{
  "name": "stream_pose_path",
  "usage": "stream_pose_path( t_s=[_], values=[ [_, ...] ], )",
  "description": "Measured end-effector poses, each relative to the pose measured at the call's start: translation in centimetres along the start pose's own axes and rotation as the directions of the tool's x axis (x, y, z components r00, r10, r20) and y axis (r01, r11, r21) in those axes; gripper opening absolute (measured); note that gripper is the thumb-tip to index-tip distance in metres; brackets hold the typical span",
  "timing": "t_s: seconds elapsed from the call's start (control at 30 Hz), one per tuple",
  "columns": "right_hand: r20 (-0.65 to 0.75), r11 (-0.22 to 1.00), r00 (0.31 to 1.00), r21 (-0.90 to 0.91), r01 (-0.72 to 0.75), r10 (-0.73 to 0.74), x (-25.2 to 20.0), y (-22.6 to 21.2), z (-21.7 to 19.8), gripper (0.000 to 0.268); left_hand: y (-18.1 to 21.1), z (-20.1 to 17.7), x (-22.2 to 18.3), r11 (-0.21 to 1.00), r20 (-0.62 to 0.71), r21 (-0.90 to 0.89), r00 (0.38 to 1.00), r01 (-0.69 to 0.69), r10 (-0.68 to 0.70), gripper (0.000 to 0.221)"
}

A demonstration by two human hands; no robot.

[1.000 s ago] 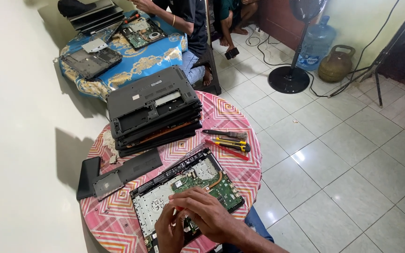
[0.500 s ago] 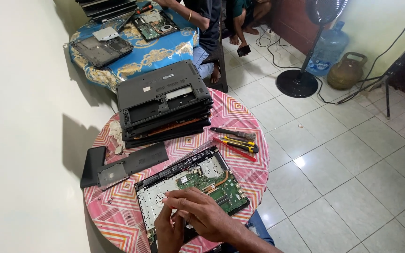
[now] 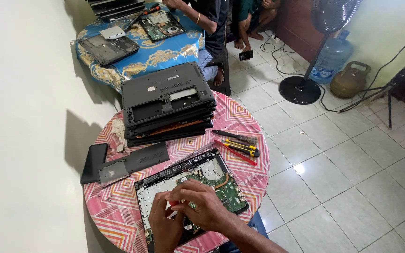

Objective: Disassembling a laptop by removing internal screws and components using a screwdriver.

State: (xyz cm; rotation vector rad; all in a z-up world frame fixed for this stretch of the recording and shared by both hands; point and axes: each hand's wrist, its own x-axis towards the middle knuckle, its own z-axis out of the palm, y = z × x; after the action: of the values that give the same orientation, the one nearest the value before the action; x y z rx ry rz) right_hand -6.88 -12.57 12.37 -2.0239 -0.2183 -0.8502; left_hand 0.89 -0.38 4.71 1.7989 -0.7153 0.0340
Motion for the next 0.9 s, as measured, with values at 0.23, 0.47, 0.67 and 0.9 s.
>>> stream_pose_path(
  t_s=[0.23,0.47,0.67,0.9],
  values=[
    [-0.058,0.994,0.993,-0.022,-0.105,0.103,-0.5,1.1,-0.4,0.018,-0.8,0.7,-0.4,0.984,-0.034,-0.132,0.992,0.118,-0.124,0.034],
    [0.014,0.996,0.999,0.072,-0.048,0.047,-0.1,-0.7,-1.1,0.028,-1.0,0.4,-0.4,0.987,0.017,-0.144,0.997,0.073,-0.071,0.024],
    [0.055,0.977,0.997,0.202,-0.066,0.056,0.0,0.0,-1.8,0.01,0.3,0.5,-0.2,0.997,-0.1,-0.071,0.995,-0.014,0.007,0.024],
    [0.034,0.988,0.996,0.133,-0.083,0.079,-1.0,2.4,-0.2,0.021,-0.1,-0.9,-0.7,0.989,0.093,-0.003,0.985,0.147,-0.146,0.059]
  ],
)
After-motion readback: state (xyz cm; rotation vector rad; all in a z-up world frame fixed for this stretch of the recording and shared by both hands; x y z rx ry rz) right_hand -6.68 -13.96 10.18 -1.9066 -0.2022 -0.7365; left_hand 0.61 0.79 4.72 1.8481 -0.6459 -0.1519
